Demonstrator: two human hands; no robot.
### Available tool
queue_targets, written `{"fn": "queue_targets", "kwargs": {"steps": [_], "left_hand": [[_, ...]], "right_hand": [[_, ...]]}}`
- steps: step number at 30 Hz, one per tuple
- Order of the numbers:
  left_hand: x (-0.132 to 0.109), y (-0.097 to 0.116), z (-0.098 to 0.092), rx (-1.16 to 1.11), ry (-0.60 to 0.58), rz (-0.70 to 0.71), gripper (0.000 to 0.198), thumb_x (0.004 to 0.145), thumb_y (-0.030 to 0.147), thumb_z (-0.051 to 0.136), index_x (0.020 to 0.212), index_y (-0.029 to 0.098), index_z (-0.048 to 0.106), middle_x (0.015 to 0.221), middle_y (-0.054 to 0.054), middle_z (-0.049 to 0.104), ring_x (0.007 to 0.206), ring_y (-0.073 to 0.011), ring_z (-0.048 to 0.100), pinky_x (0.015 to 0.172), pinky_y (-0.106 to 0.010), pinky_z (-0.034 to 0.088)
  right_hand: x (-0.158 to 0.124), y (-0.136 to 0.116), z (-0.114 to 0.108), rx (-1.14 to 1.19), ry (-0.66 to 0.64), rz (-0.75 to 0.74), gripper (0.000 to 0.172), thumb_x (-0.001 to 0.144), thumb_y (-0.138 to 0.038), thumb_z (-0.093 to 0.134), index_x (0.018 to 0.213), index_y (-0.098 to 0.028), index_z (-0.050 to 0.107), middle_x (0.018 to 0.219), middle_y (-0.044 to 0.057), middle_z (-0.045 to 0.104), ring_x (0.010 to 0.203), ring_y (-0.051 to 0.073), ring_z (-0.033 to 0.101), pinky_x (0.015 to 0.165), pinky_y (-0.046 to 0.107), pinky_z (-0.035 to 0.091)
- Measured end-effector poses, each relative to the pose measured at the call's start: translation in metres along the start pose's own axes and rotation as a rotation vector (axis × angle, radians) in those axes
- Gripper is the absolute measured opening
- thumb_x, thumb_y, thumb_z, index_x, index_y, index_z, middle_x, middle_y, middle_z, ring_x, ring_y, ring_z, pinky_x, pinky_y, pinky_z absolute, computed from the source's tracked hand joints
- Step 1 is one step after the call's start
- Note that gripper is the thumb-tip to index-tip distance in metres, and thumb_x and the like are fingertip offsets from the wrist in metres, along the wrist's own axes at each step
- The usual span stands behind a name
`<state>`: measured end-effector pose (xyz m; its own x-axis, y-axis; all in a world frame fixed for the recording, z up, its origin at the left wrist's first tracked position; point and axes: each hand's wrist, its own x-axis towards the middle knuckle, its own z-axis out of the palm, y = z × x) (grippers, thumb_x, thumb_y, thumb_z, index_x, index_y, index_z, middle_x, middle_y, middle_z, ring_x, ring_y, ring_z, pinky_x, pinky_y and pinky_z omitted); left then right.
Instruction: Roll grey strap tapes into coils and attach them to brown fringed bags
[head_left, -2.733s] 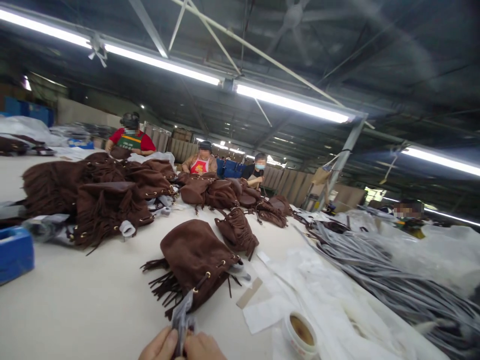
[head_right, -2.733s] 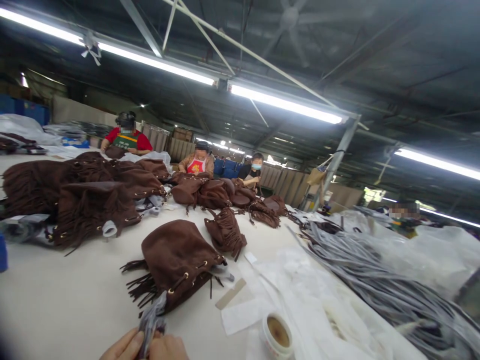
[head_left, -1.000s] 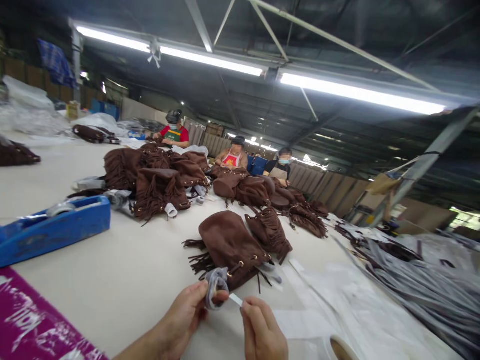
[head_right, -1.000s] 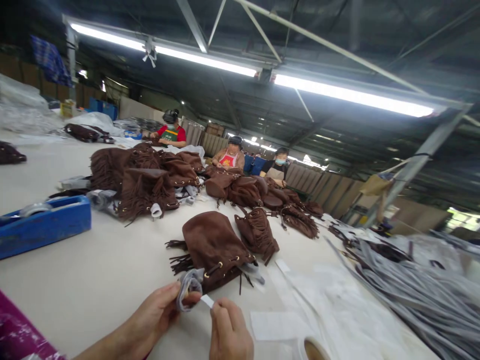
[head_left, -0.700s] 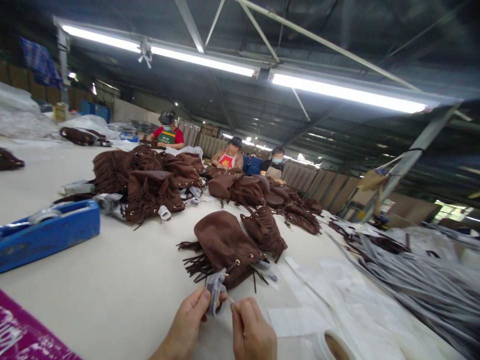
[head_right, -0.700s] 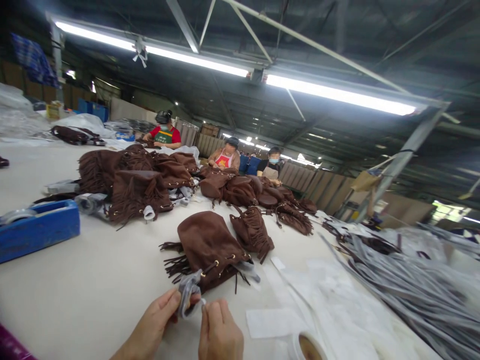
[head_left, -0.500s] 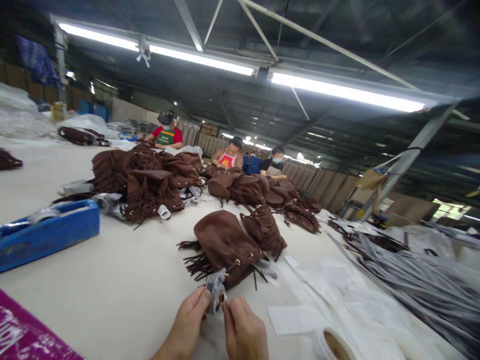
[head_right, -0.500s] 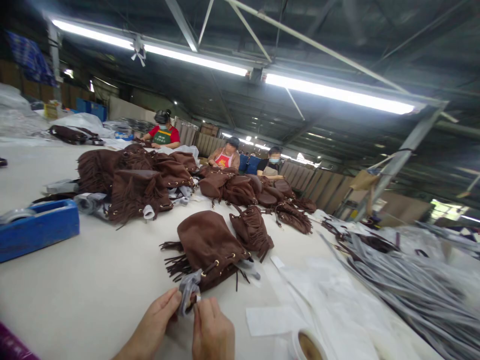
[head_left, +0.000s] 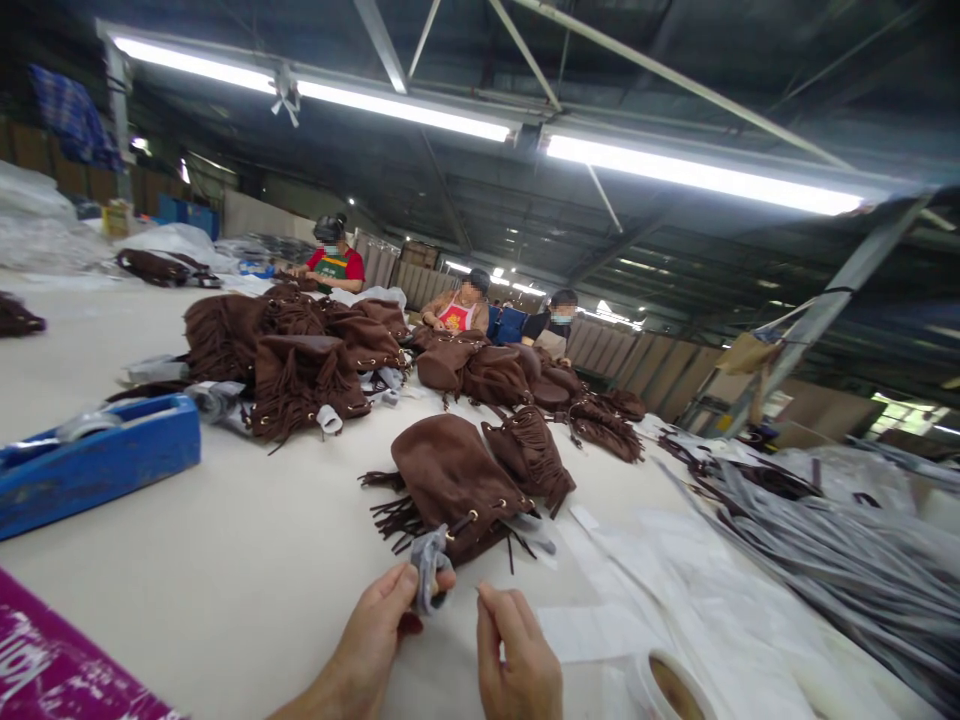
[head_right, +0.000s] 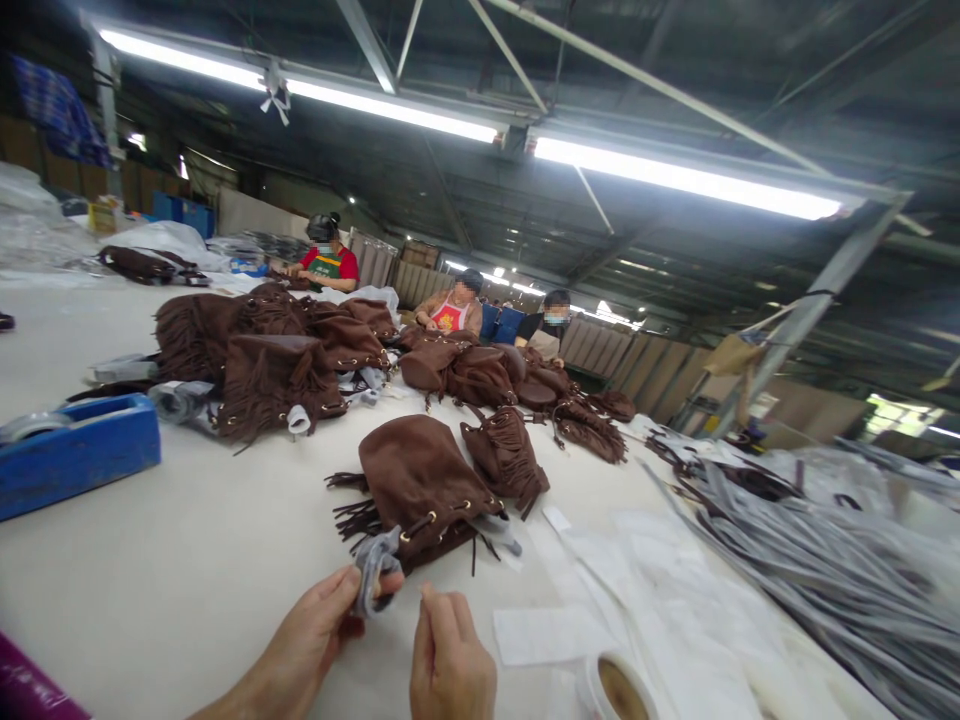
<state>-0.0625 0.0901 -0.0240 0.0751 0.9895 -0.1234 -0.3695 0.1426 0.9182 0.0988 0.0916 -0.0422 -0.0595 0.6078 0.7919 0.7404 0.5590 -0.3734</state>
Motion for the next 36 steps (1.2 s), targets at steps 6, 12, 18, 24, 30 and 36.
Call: {"fn": "queue_targets", "kwargs": {"steps": [6,12,18,24,30,36], "left_hand": [[-0.001,-0.001,0.001,-0.069,0.010,-0.031,0.065,0.061,0.073,0.065,0.095,0.017,0.070,0.094,-0.007,0.070,0.090,-0.0245,0.052,0.076,-0.032,0.035],[-0.001,0.003,-0.001,-0.020,0.012,0.022,0.063,0.062,0.074,0.065,0.088,0.017,0.070,0.086,-0.005,0.069,0.081,-0.0210,0.051,0.073,-0.030,0.034],[0.000,-0.003,0.003,0.088,-0.007,0.090,0.067,0.058,0.080,0.063,0.078,0.016,0.069,0.069,-0.001,0.060,0.066,-0.0165,0.043,0.063,-0.027,0.034],[-0.003,-0.002,0.002,0.097,-0.010,0.091,0.063,0.064,0.077,0.062,0.082,0.017,0.070,0.073,-0.002,0.063,0.071,-0.0183,0.047,0.065,-0.027,0.035],[0.001,-0.004,0.002,0.126,-0.016,0.109,0.066,0.063,0.078,0.061,0.083,0.016,0.069,0.075,-0.003,0.063,0.074,-0.0196,0.048,0.067,-0.028,0.035],[-0.001,-0.004,0.004,0.137,-0.027,0.097,0.064,0.064,0.077,0.060,0.082,0.017,0.069,0.078,-0.004,0.065,0.076,-0.0213,0.051,0.070,-0.029,0.036]], "right_hand": [[-0.005,-0.006,0.009,-0.183,-0.115,-0.120,0.032,0.098,-0.022,0.034,0.098,-0.021,0.067,0.074,0.004,0.065,0.062,0.017,0.066,0.052,0.021,0.046],[-0.007,-0.013,0.011,-0.013,-0.204,-0.060,0.031,0.098,-0.026,0.035,0.103,-0.022,0.065,0.080,0.005,0.065,0.070,0.017,0.065,0.062,0.022,0.048],[-0.002,-0.012,0.010,0.124,-0.180,0.142,0.027,0.096,-0.035,0.047,0.082,-0.023,0.066,0.074,0.001,0.065,0.068,0.016,0.062,0.062,0.023,0.045],[-0.004,-0.007,0.014,0.291,-0.235,0.303,0.022,0.091,-0.036,0.054,0.081,-0.021,0.066,0.074,0.001,0.069,0.067,0.016,0.064,0.061,0.022,0.049],[0.000,-0.011,0.013,0.405,-0.242,0.369,0.025,0.089,-0.038,0.055,0.079,-0.019,0.067,0.074,0.002,0.070,0.068,0.017,0.064,0.062,0.023,0.049],[0.008,-0.010,0.009,0.589,-0.163,0.650,0.043,0.082,-0.059,0.058,0.070,-0.018,0.064,0.058,-0.002,0.058,0.053,0.013,0.050,0.049,0.022,0.041]]}}
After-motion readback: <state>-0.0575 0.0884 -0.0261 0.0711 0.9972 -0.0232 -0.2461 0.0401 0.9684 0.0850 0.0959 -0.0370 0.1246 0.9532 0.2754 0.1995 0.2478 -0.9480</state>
